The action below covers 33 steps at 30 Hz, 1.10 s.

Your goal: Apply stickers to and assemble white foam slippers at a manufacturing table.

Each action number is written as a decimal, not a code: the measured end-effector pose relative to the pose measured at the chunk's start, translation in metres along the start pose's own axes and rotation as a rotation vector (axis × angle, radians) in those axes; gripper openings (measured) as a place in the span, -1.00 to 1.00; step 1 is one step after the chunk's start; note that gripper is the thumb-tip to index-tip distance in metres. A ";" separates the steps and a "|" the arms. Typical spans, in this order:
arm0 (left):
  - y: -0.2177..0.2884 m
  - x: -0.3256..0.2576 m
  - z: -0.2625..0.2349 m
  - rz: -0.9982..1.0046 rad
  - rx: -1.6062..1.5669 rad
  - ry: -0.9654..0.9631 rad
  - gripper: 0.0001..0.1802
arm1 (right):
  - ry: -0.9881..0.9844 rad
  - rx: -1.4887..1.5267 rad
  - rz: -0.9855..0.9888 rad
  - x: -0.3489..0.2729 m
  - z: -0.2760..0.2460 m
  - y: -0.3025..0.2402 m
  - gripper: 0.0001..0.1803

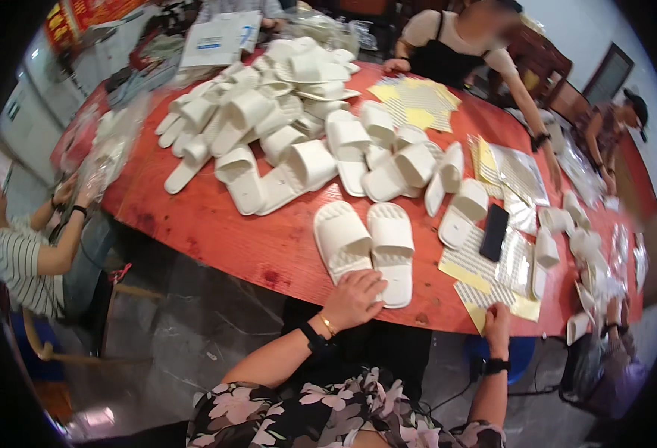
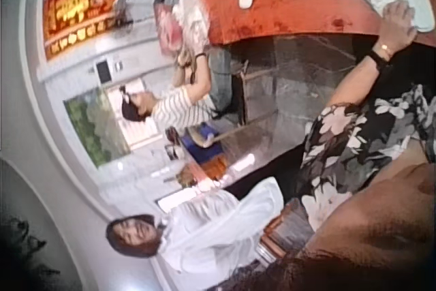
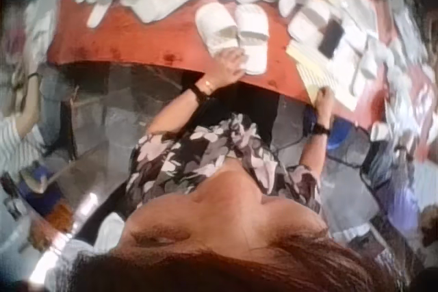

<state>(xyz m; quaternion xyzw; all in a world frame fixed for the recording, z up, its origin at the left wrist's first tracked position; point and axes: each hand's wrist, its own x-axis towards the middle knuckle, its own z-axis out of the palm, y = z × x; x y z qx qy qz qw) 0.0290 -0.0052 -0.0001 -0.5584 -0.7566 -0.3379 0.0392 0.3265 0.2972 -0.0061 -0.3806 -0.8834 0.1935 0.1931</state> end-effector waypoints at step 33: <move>-0.004 0.000 -0.003 0.002 -0.015 0.037 -0.55 | -0.046 0.043 -0.006 0.006 0.000 -0.008 -0.91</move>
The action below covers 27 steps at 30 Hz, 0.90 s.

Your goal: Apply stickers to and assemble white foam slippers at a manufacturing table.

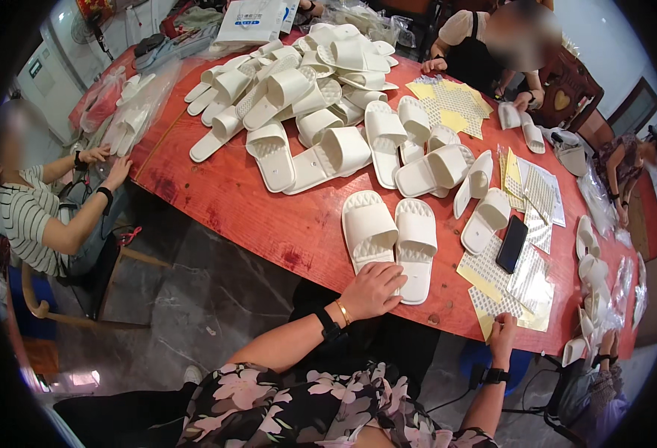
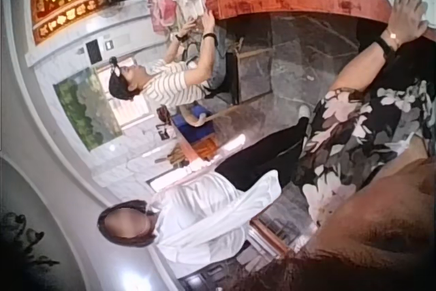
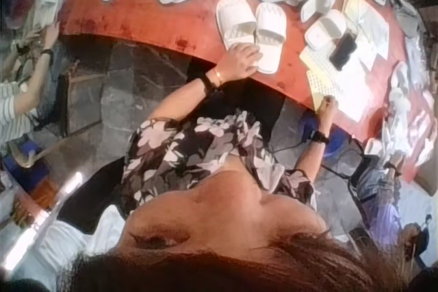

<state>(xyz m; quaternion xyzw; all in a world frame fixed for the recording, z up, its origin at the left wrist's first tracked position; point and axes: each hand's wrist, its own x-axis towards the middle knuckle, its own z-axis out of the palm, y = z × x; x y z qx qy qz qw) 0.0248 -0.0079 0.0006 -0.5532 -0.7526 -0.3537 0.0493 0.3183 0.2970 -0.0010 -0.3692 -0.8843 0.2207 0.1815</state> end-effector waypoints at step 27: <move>0.005 -0.002 0.003 -0.013 -0.009 0.007 -0.54 | -0.042 -0.027 -0.038 -0.003 -0.005 0.004 -0.92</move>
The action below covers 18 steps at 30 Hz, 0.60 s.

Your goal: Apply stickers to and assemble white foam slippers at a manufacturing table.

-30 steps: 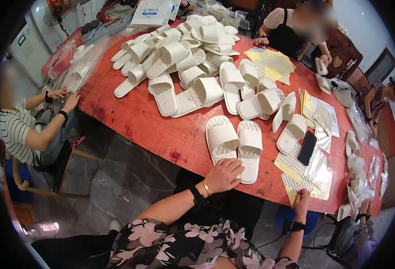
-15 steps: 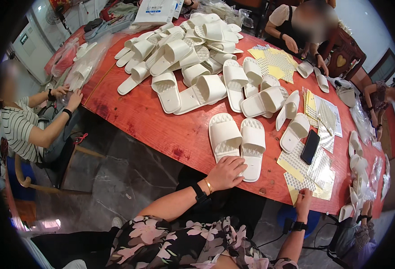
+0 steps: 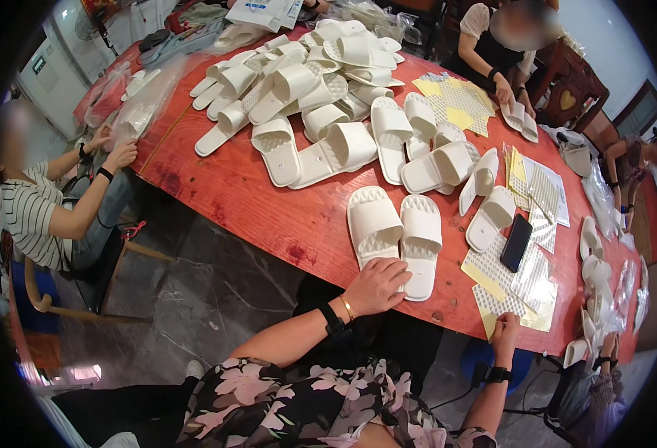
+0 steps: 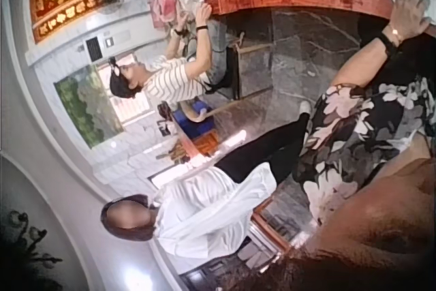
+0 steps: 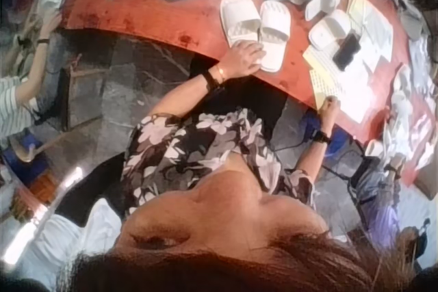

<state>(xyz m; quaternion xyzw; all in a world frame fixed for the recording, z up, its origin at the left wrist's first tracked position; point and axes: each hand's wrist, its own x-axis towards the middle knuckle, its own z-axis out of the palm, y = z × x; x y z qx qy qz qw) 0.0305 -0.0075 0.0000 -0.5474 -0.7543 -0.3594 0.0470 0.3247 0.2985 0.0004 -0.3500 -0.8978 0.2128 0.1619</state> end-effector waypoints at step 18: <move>-0.003 0.010 0.001 0.009 0.062 -0.069 -0.52 | 0.055 0.046 0.117 0.000 0.001 -0.010 -0.86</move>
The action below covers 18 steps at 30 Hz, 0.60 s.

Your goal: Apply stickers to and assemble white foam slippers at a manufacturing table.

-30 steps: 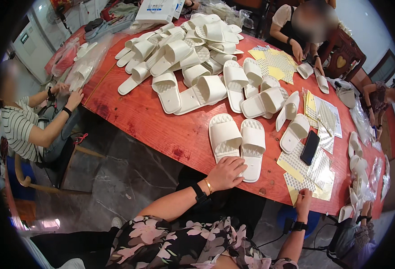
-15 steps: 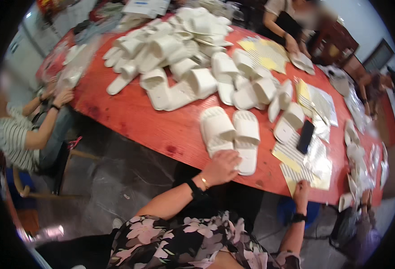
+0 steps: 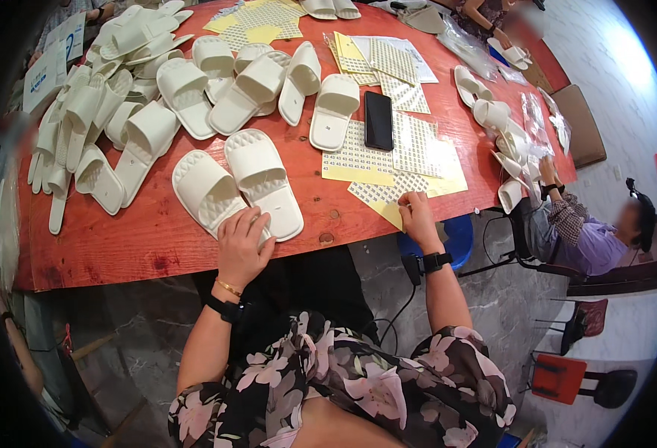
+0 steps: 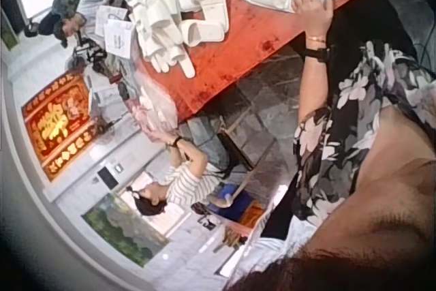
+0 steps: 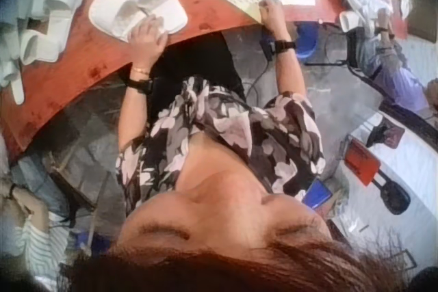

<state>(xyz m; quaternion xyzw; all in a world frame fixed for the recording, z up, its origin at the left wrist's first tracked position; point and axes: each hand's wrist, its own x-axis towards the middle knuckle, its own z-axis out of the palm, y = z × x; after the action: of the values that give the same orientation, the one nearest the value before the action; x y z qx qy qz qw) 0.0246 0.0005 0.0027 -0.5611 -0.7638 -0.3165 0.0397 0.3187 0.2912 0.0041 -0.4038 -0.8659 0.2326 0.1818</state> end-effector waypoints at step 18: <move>-0.001 -0.001 -0.001 0.004 0.019 0.015 -0.52 | 0.006 0.073 0.036 -0.001 0.004 -0.001 -0.84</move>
<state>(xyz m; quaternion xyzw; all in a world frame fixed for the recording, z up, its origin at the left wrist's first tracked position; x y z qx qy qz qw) 0.0239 -0.0011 0.0032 -0.5598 -0.7654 -0.3134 0.0513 0.3167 0.2891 0.0013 -0.4129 -0.8489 0.2662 0.1950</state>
